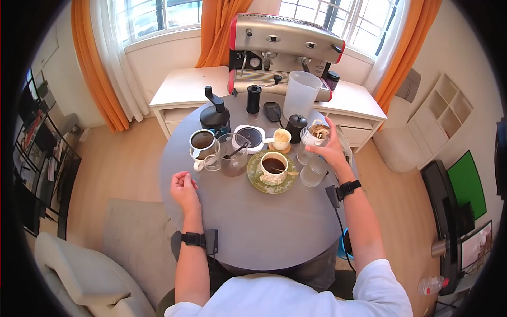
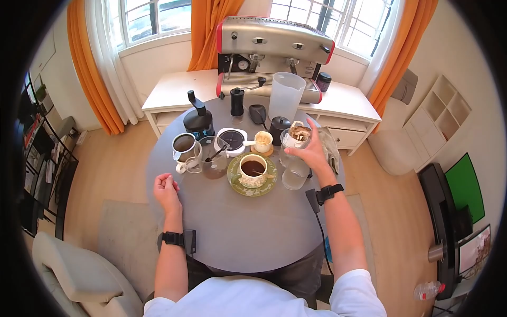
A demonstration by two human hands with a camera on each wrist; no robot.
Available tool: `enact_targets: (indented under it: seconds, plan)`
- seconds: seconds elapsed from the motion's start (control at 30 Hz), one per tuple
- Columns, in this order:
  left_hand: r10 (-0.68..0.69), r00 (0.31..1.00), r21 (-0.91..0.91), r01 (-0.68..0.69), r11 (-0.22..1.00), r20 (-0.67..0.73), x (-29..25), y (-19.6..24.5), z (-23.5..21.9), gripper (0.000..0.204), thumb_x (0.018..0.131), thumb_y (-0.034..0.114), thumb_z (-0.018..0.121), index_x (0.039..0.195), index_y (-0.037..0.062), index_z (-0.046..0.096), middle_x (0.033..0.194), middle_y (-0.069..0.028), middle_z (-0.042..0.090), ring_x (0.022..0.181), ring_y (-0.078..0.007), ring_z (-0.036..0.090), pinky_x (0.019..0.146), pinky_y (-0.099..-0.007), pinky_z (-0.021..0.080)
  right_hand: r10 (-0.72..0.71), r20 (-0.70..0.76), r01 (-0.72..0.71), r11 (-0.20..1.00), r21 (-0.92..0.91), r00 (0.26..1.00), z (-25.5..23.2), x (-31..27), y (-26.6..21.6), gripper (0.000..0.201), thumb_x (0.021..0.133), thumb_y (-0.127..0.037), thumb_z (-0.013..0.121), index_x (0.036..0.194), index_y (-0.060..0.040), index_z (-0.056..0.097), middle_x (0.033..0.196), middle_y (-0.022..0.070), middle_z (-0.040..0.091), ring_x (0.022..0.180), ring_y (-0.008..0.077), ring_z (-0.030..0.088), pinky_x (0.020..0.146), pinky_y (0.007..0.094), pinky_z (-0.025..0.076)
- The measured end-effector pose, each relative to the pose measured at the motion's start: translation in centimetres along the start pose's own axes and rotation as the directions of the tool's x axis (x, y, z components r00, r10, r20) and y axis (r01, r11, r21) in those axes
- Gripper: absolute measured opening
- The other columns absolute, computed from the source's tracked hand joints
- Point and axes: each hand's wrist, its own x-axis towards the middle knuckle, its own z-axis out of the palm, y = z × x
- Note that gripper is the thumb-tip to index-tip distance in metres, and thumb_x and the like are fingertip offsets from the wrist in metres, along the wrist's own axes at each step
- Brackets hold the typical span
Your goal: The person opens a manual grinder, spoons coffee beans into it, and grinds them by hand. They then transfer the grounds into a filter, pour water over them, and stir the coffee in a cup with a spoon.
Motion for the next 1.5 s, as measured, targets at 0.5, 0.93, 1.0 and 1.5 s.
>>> enact_targets:
  seconds: [0.5,0.93,1.0,1.5]
  plan:
    - [-0.017,1.0,-0.003,0.017,1.0,0.013,0.1,-0.1,0.1,0.002,0.1,0.002,0.064,0.1,0.0043,0.065,0.073,0.0007,0.061,0.062,-0.0071,0.055,0.053,-0.0226,0.043,0.107,0.074,-0.114,0.989,0.096,0.992,-0.1,0.4,2.4,0.137,0.061,0.001,0.099,0.17,-0.0153,0.019,0.157,0.0112,0.05,0.142,0.0265,0.052,0.12,0.0421,0.044]
    - [-0.032,0.999,0.004,0.032,0.999,0.002,-0.1,0.4,0.2,0.001,0.101,0.002,0.063,0.101,0.0019,0.064,0.074,0.0,0.061,0.062,-0.0071,0.054,0.055,-0.0233,0.043,0.156,-0.101,-0.155,0.988,0.026,0.982,-3.2,-7.8,0.4,0.138,0.069,-0.03,0.1,0.172,-0.0126,0.01,0.164,0.0237,0.043,0.153,0.0367,0.04,0.123,0.0544,0.035]
    - [-0.03,1.0,-0.004,0.03,1.0,0.002,0.2,0.3,0.2,0.001,0.101,0.001,0.063,0.1,0.0021,0.064,0.074,0.0,0.061,0.062,-0.0072,0.054,0.055,-0.0233,0.043,0.214,-0.075,-0.212,0.976,0.041,0.974,-2.9,-9.8,0.9,0.138,0.069,-0.033,0.101,0.172,-0.0109,0.01,0.162,0.0248,0.046,0.151,0.0366,0.045,0.121,0.0545,0.038]
    - [-0.032,0.999,-0.001,0.032,0.999,-0.008,-0.2,0.9,0.4,0.002,0.1,0.0,0.064,0.099,0.0025,0.064,0.073,-0.0009,0.062,0.061,-0.0078,0.056,0.053,-0.023,0.042,-0.004,-0.178,-0.051,0.953,-0.299,0.984,2.0,-13.5,-3.1,0.065,0.08,-0.015,0.092,0.137,-0.0057,0.062,0.102,0.0037,0.073,0.083,0.0112,0.063,0.074,0.029,0.052]
